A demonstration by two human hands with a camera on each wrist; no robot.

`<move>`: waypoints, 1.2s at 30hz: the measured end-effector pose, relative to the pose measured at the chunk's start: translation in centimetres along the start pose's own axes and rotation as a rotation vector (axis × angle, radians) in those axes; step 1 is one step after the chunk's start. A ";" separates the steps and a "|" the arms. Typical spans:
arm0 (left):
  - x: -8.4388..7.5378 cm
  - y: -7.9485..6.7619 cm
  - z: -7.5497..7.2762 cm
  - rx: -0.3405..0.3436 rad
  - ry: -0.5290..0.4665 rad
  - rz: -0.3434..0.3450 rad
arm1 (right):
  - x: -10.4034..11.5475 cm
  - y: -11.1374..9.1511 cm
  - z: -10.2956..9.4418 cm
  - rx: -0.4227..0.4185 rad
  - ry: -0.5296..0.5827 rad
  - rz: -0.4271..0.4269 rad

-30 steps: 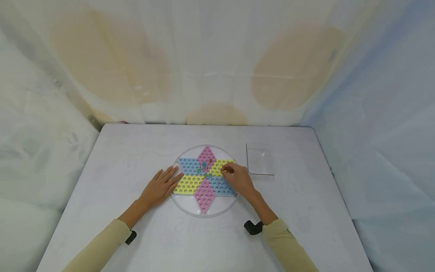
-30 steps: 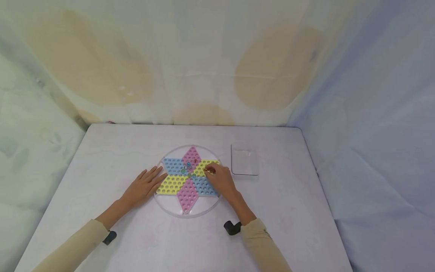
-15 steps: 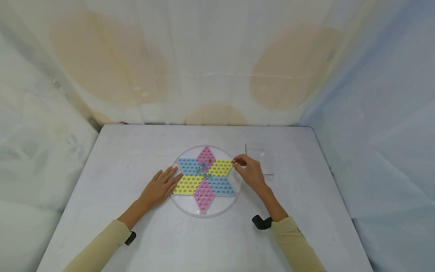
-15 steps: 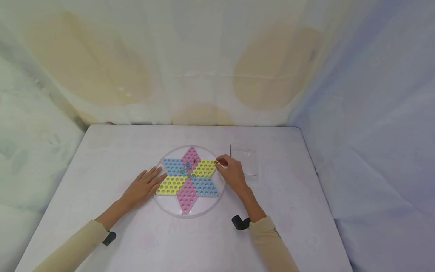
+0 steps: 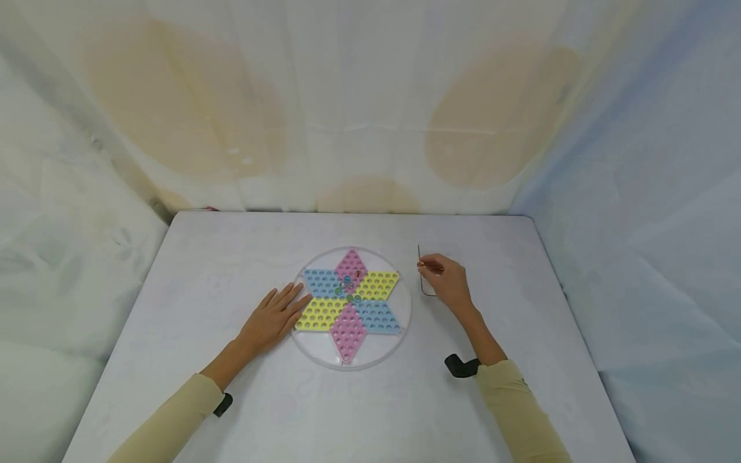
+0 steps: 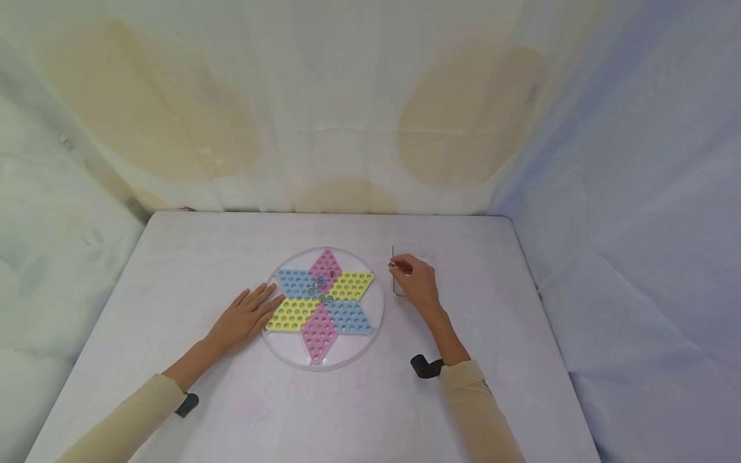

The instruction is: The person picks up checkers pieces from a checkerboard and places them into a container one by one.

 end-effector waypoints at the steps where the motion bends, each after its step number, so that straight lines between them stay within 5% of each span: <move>1: 0.0 0.0 0.0 0.002 -0.003 0.000 | -0.2 0.1 -0.2 -0.002 0.001 0.009; 10: 0.1 0.1 0.1 0.009 0.007 -0.005 | -2.2 1.4 -1.0 0.010 -0.022 0.059; 36: 0.2 0.0 0.2 -0.037 -0.017 0.016 | -6.5 3.9 1.3 0.119 -0.104 0.314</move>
Point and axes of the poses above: each hand's wrist, its own y-axis towards the middle knuckle, its own z-axis out of the palm, x = y × z, the point moved 6 cm from there along y, towards the middle knuckle
